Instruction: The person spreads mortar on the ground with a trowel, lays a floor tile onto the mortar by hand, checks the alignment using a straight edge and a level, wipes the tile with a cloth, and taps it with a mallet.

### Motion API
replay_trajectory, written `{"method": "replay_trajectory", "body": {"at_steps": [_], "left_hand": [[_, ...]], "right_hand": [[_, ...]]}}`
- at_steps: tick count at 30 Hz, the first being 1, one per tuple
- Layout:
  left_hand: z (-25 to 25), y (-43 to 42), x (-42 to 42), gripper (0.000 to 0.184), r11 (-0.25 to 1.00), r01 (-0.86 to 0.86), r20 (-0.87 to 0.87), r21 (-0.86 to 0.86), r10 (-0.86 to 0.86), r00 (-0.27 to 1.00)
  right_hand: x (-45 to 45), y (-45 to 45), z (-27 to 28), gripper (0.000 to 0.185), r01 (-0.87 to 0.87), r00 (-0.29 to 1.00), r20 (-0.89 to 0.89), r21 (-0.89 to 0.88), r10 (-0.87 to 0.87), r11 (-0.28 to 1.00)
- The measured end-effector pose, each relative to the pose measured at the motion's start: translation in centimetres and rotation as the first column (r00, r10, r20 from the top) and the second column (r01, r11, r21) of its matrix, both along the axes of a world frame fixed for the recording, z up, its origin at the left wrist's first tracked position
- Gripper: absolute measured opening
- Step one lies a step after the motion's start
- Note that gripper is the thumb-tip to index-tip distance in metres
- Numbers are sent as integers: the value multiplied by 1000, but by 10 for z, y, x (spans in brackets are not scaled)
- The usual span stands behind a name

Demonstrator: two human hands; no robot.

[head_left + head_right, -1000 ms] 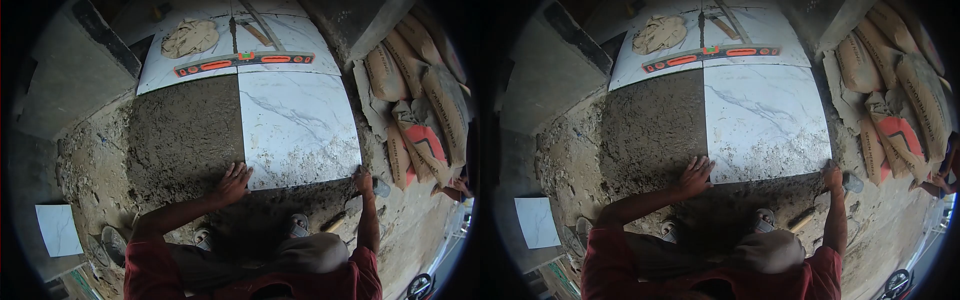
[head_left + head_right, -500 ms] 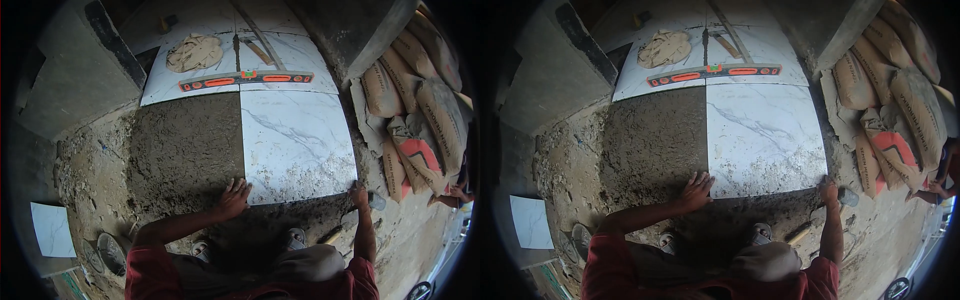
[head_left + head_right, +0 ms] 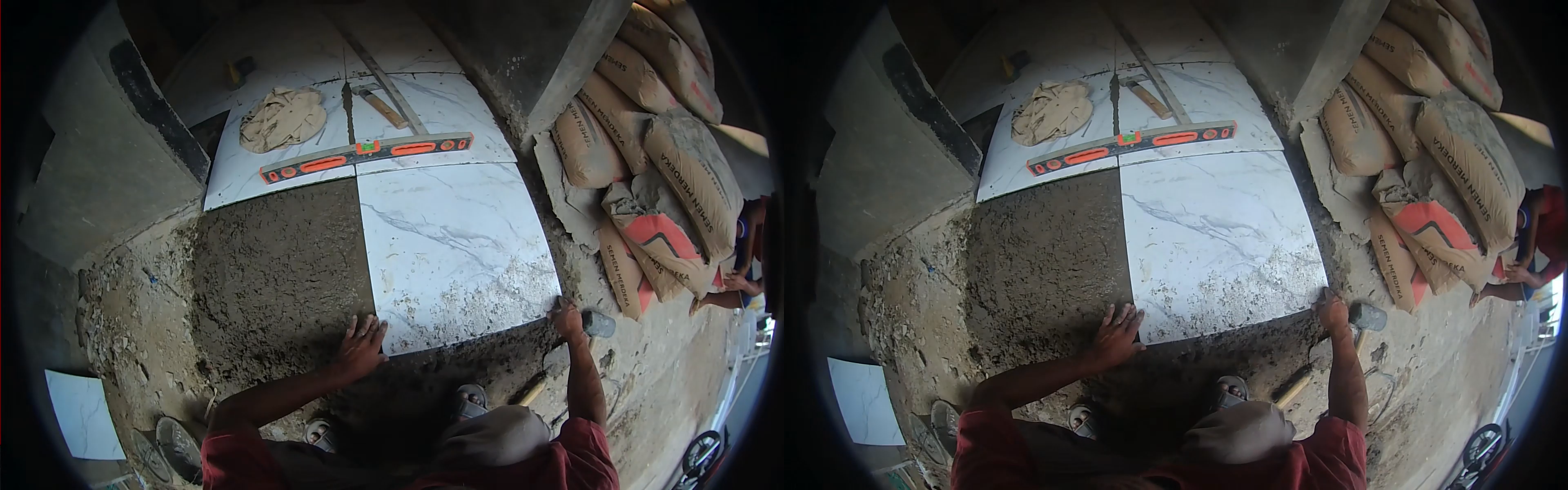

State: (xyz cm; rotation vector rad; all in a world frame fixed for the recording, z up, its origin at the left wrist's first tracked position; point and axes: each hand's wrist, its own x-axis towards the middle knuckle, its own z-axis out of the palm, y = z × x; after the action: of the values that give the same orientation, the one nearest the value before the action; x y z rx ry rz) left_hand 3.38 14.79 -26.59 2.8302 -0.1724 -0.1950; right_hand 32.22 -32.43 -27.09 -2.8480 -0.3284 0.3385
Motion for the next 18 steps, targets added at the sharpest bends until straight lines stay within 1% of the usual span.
{"method": "replay_trajectory", "body": {"at_steps": [3, 4, 5, 7, 8, 11, 12, 13, 15, 16, 17, 18], "left_hand": [[1, 0, 1, 76, 1000, 7, 1, 12, -7, 1000], [1, 0, 0, 76, 1000, 11, -3, 17, -11, 1000], [2, 0, 1, 76, 1000, 1, 13, 26, -2, 1000], [3, 0, -1, 78, 998, 22, 8, 54, -23, 1000], [3, 0, -1, 78, 998, 23, 8, 54, -23, 1000], [5, 1, -3, 78, 998, 31, 13, 59, -32, 999], [3, 2, -3, 78, 998, 14, 22, 60, -15, 1000], [1, 2, -2, 79, 999, 13, 19, 45, -14, 1000], [-2, 2, -5, 80, 1000, 3, 18, 27, -3, 1000], [-1, 3, -5, 81, 999, 16, 21, 35, -16, 1000], [-1, 3, -5, 82, 999, 31, 23, 40, -32, 999], [-1, 2, -5, 82, 999, 21, 29, 36, -22, 999]], "right_hand": [[3, -6, -10, 48, -27, 999, 43, -21, 28, 999], [-2, -6, -10, 36, -70, 982, 176, -12, 71, 997], [0, -4, -8, 36, -80, 978, 193, -4, 79, 997], [7, -5, -6, 37, 24, 996, -81, 28, -22, 999], [6, -4, -5, 35, 3, 999, -41, -24, -4, 1000], [17, -17, -26, 35, -45, 998, 32, -83, 48, 996], [20, -18, -23, 36, -71, 997, 8, -25, 71, 997], [25, -18, -24, 36, -89, 996, 17, -24, 89, 996], [30, -28, -32, 37, -203, 977, 79, 32, 200, 979], [53, -52, -74, 45, -213, 963, 116, -228, 243, 950], [54, -42, -66, 45, -220, 960, 121, -232, 252, 948], [56, -25, -50, 49, -249, 960, 48, -311, 277, 917]]}}
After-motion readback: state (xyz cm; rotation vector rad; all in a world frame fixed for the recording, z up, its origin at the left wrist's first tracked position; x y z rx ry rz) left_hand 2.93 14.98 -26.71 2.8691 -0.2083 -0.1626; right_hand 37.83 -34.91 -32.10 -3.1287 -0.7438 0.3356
